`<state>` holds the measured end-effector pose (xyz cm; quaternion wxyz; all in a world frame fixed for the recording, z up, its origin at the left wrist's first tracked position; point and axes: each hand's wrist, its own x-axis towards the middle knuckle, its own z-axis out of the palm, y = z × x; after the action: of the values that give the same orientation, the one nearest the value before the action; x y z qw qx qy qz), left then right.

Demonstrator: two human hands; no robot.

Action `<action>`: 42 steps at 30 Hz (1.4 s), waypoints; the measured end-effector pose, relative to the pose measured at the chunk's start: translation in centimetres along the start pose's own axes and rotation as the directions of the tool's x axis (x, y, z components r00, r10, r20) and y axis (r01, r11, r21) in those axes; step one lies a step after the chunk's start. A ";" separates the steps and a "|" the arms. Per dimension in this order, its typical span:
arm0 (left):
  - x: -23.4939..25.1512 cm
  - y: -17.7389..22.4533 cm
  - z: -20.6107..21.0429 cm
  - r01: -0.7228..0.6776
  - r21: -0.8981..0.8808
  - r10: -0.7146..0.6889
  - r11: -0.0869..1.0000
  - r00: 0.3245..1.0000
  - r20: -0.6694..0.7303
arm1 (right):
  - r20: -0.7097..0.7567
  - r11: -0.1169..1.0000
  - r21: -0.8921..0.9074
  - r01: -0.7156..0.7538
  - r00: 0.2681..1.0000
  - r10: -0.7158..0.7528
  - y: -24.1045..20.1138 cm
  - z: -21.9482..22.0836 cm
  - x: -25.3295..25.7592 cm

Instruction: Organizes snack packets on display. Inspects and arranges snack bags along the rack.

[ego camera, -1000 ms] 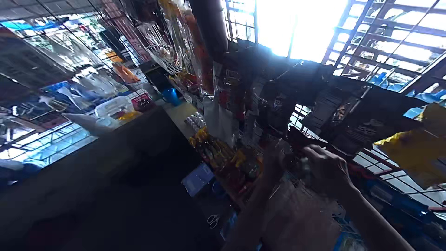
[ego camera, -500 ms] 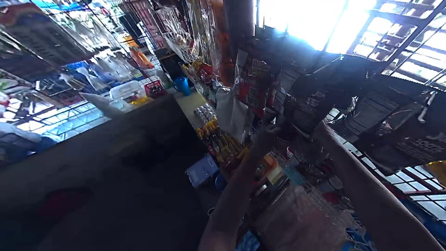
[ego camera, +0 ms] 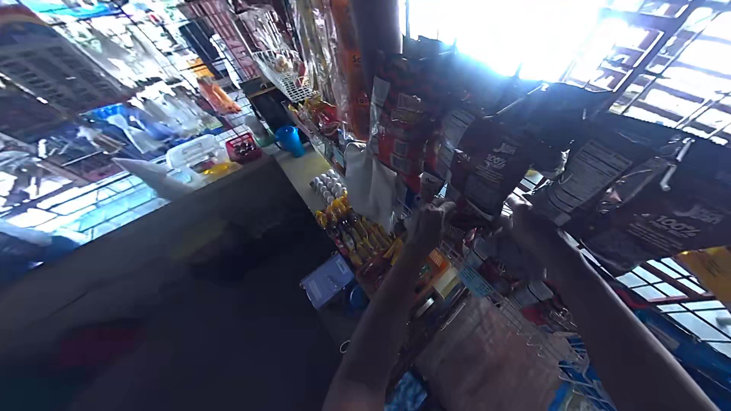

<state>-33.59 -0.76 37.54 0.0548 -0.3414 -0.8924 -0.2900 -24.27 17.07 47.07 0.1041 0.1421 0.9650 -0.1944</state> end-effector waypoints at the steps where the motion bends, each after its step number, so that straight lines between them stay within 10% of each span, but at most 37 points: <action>1: 0.0 0.6 -0.1 -0.020 0.025 0.022 0.999 0.998 -0.061 | -0.057 0.998 -0.040 0.057 0.997 -0.059 0.6 0.7 -1.7; 5: 2.0 4.2 -1.1 0.006 0.085 -0.008 0.996 1.000 0.019 | -0.330 0.929 -0.053 0.367 0.871 -0.363 2.5 5.7 -8.9; 9: 3.5 6.7 -1.8 0.256 0.080 -0.268 0.963 0.921 0.281 | -0.199 0.879 0.138 0.456 0.882 -0.427 4.7 10.0 -13.7; 17: -0.2 1.2 1.6 -0.121 0.258 0.113 0.959 0.993 0.045 | 0.065 0.820 0.483 0.307 0.921 -0.383 11.1 15.3 -19.3; 29: -1.3 0.6 2.8 -0.043 0.177 0.077 0.983 0.979 -0.188 | 0.014 0.833 0.447 0.326 0.928 -0.371 12.4 17.6 -21.0; 36: 0.9 2.5 -1.1 0.053 0.329 -0.175 0.943 0.919 0.353 | -0.134 0.921 0.329 0.210 0.976 -0.174 13.8 13.9 -23.3; 39: 1.4 2.3 -1.5 -0.008 0.326 -0.133 0.945 0.903 0.408 | -0.450 0.985 0.121 0.121 0.891 -0.054 15.6 11.6 -22.1; 42: 1.9 3.8 -2.2 0.089 0.367 -0.251 0.926 0.872 0.420 | -0.471 0.998 0.064 -0.014 0.881 0.043 16.0 8.1 -18.6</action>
<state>-32.83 1.39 41.69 -0.1267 -0.3049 -0.9427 -0.0482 -0.58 23.54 39.02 -0.1354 0.2022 0.9529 -0.1808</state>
